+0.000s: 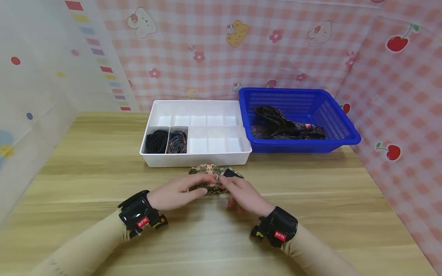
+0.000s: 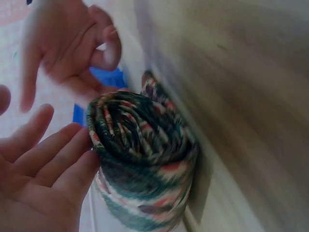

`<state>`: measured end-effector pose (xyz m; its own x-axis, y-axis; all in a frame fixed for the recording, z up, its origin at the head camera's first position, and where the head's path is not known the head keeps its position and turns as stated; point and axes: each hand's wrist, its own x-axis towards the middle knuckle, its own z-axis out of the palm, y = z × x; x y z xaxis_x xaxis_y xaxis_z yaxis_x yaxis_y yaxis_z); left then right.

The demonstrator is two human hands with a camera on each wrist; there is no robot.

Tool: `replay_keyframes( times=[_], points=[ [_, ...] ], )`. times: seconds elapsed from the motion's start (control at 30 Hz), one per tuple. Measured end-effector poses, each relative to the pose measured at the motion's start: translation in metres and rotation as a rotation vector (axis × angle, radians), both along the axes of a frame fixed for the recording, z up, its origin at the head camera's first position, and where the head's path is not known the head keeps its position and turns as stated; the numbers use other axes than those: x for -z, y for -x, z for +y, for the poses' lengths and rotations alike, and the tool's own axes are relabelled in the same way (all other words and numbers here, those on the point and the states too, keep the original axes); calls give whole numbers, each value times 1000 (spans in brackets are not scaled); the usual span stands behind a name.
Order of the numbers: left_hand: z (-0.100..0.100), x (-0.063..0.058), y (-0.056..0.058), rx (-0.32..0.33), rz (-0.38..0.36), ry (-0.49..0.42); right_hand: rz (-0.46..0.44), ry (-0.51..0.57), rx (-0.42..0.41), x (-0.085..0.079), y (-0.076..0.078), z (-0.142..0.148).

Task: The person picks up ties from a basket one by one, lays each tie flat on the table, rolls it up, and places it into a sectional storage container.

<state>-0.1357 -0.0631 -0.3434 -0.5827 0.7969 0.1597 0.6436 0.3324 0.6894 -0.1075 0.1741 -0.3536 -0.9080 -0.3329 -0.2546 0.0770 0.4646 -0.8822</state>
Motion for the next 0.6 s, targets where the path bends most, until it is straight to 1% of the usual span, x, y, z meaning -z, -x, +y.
replay_keyframes(
  times=[0.1,0.2,0.27,0.3,0.37,0.43,0.47,0.53,0.57,0.6],
  points=[
    [10,5,-1,18,38,52,-9,31,13,-5,1,7],
    [19,9,-2,25,86,86,0,56,16,-12,5,17],
    [24,10,-2,9,95,67,36,38,15,-15,12,23],
    [27,10,0,-14,88,49,61,17,15,-16,15,25],
    [31,10,4,-78,28,-5,143,-62,15,-15,24,26],
    [34,10,11,-140,-87,-73,240,-174,-8,-11,34,24],
    [35,10,14,-168,-155,-103,283,-228,-27,-9,39,22],
    [37,12,21,-202,-321,-174,359,-316,-65,-3,47,16],
    [38,12,25,-212,-395,-202,390,-344,-84,-1,51,13],
    [38,12,27,-219,-470,-231,403,-357,-103,1,54,10]
  ],
)
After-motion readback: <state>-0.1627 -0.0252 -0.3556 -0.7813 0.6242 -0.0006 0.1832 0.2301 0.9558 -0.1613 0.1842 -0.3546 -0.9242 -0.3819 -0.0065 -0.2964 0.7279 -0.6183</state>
